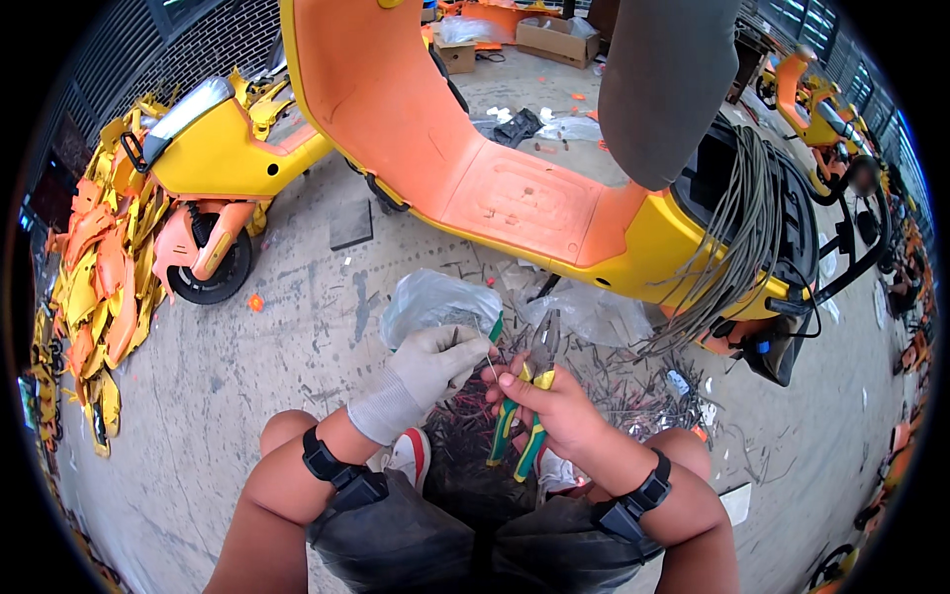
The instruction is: The person sits on the floor of a workshop and uses pliers to strip the insulation from a bundle of thin wires. They repeatedly pick up individual wires, strip them, and drop the stripped pieces into a plastic bag on the floor.
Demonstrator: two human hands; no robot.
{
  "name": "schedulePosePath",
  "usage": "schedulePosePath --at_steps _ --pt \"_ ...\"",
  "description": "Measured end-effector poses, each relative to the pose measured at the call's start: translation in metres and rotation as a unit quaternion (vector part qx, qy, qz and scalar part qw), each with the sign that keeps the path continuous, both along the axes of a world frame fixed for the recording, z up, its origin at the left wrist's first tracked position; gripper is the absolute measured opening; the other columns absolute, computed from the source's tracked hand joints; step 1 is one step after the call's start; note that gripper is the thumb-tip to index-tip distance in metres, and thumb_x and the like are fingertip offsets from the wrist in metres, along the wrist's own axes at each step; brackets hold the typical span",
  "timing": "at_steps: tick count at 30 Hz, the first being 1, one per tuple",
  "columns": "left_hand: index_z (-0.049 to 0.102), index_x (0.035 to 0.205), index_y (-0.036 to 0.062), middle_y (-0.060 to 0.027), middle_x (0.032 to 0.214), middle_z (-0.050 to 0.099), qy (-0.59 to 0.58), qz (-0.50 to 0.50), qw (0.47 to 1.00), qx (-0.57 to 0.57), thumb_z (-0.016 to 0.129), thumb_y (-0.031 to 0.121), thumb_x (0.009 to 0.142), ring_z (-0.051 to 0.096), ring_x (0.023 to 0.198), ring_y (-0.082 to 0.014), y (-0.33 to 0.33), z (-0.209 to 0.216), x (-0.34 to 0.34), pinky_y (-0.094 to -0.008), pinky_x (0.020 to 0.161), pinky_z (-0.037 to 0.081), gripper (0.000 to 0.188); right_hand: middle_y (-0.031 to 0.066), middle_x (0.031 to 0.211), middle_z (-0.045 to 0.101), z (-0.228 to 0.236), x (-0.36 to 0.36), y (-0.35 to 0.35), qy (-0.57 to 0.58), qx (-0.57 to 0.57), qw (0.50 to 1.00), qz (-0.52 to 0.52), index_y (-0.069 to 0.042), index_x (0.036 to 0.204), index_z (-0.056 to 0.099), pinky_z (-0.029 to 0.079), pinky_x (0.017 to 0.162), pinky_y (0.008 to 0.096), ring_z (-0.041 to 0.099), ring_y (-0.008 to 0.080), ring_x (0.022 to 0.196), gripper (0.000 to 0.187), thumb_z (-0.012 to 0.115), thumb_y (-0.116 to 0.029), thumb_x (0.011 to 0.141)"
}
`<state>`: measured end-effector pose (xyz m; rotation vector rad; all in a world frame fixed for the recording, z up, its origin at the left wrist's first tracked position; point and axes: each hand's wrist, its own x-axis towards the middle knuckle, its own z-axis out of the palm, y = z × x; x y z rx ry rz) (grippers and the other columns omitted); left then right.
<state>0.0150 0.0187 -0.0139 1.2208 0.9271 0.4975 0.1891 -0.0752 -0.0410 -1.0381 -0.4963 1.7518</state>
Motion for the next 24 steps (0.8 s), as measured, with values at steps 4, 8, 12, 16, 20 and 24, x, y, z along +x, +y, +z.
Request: schedulePosePath --at_steps 4,8,12,16,20,24 --pt "0.069 0.099 0.0033 0.0064 0.063 0.048 -0.018 -0.001 1.0 -0.022 0.064 0.023 0.095 0.037 0.052 -0.0016 -0.002 0.006 0.001 -0.0199 0.046 0.027 0.021 0.0075 0.108 0.065 -0.003 0.003 0.0 0.022 0.006 1.0 0.013 -0.011 0.1 0.055 0.053 0.074 0.0337 0.063 0.0189 0.09 0.012 0.062 -0.019 0.096" --pt "0.067 0.098 0.0 0.0031 0.07 0.057 -0.012 -0.013 1.0 -0.019 0.059 0.021 0.097 0.043 0.058 -0.0019 -0.002 0.01 0.0 -0.0196 0.052 0.035 0.023 0.0081 0.106 0.065 -0.008 0.003 0.0 0.032 0.01 0.999 -0.005 -0.01 0.099 0.055 0.053 0.073 0.0341 0.063 0.0195 0.089 0.012 0.062 -0.018 0.096" --pt "0.069 0.099 0.0024 0.0057 0.067 0.053 -0.004 -0.005 1.0 0.002 0.064 0.023 0.095 0.04 0.056 -0.0009 -0.002 0.008 0.003 -0.0192 0.049 0.033 0.022 0.0077 0.106 0.065 -0.008 0.003 0.001 0.019 0.015 1.0 0.002 -0.011 0.098 0.054 0.052 0.07 0.0311 0.064 0.0178 0.089 0.013 0.065 -0.018 0.094" --pt "0.068 0.098 0.0017 0.0055 0.068 0.054 -0.004 -0.003 0.999 0.037 0.064 0.023 0.095 0.043 0.058 -0.0016 -0.004 0.008 0.004 -0.0199 0.051 0.036 0.022 0.0057 0.102 0.066 -0.005 0.003 0.0 -0.006 0.01 1.0 0.003 -0.013 0.096 0.054 0.05 0.065 0.0279 0.064 0.0157 0.089 0.016 0.068 -0.016 0.091" --pt "0.067 0.098 0.0014 0.0048 0.069 0.055 -0.009 -0.01 0.998 0.06 0.064 0.024 0.096 0.045 0.059 -0.0023 -0.006 0.003 0.005 -0.0206 0.052 0.038 0.023 0.0048 0.099 0.066 -0.007 0.002 -0.001 0.001 0.006 1.0 -0.002 -0.014 0.095 0.053 0.049 0.062 0.027 0.064 0.0151 0.087 0.017 0.069 -0.013 0.09" --pt "0.067 0.099 0.0015 0.004 0.069 0.056 0.005 -0.016 0.997 0.073 0.063 0.025 0.096 0.046 0.059 -0.0023 -0.006 0.002 0.004 -0.0208 0.052 0.039 0.024 0.0052 0.098 0.066 -0.005 0.003 -0.001 0.0 -0.007 1.0 0.001 -0.014 0.095 0.052 0.047 0.06 0.0264 0.064 0.0147 0.085 0.017 0.068 -0.011 0.088"
